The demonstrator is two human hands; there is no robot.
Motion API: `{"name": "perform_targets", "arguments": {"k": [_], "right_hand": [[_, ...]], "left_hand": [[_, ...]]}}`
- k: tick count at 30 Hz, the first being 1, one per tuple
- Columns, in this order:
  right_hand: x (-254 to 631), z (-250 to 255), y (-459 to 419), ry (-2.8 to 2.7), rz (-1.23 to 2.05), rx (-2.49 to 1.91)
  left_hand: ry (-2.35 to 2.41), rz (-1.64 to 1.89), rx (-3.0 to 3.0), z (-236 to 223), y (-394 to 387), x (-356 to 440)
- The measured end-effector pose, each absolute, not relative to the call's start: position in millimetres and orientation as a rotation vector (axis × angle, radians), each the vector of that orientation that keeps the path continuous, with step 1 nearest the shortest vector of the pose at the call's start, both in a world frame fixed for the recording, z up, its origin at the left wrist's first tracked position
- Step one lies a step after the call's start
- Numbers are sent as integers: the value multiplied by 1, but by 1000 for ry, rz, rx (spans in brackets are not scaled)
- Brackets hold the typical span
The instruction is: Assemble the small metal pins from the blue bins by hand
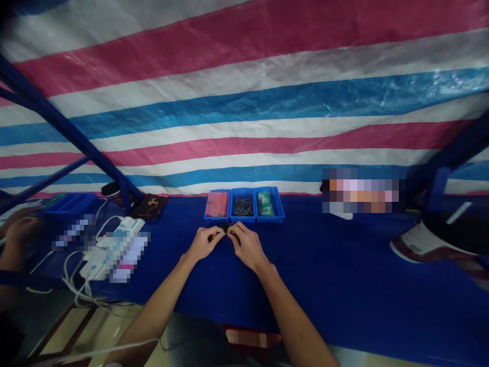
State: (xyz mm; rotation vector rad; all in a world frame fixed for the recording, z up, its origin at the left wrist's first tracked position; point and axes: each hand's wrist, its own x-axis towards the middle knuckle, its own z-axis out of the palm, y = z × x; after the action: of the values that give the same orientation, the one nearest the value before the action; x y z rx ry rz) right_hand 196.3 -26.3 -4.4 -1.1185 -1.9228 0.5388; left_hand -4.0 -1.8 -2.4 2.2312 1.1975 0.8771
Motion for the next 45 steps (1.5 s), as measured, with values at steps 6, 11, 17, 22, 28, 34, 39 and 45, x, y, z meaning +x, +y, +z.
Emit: {"name": "perform_targets", "arguments": {"k": [6, 11, 17, 22, 28, 34, 39, 45], "right_hand": [[196, -7, -24, -1912, 560, -1111], [197, -9, -24, -1917, 559, -1116], [197, -8, -24, -1929, 537, -1137], [198, -8, -25, -1947, 521, -1161], [197, -7, -25, -1960, 483, -1182], [196, -7, -25, -1988, 458, -1227], [197, -6, -25, -1977, 457, -1214], [197, -6, -24, -1922, 492, -1166]], "left_hand": [[1205, 882, 2230, -3, -1, -5], [1205, 885, 2221, -2, -2, -4], [1206, 877, 2215, -3, -2, -4], [1206, 885, 2213, -3, -2, -4], [1197, 884, 2206, -1, -2, -4], [1191, 892, 2205, -2, -2, -4], [1198, 894, 2204, -3, -1, -4], [1219, 900, 2195, -2, 0, -6]]}}
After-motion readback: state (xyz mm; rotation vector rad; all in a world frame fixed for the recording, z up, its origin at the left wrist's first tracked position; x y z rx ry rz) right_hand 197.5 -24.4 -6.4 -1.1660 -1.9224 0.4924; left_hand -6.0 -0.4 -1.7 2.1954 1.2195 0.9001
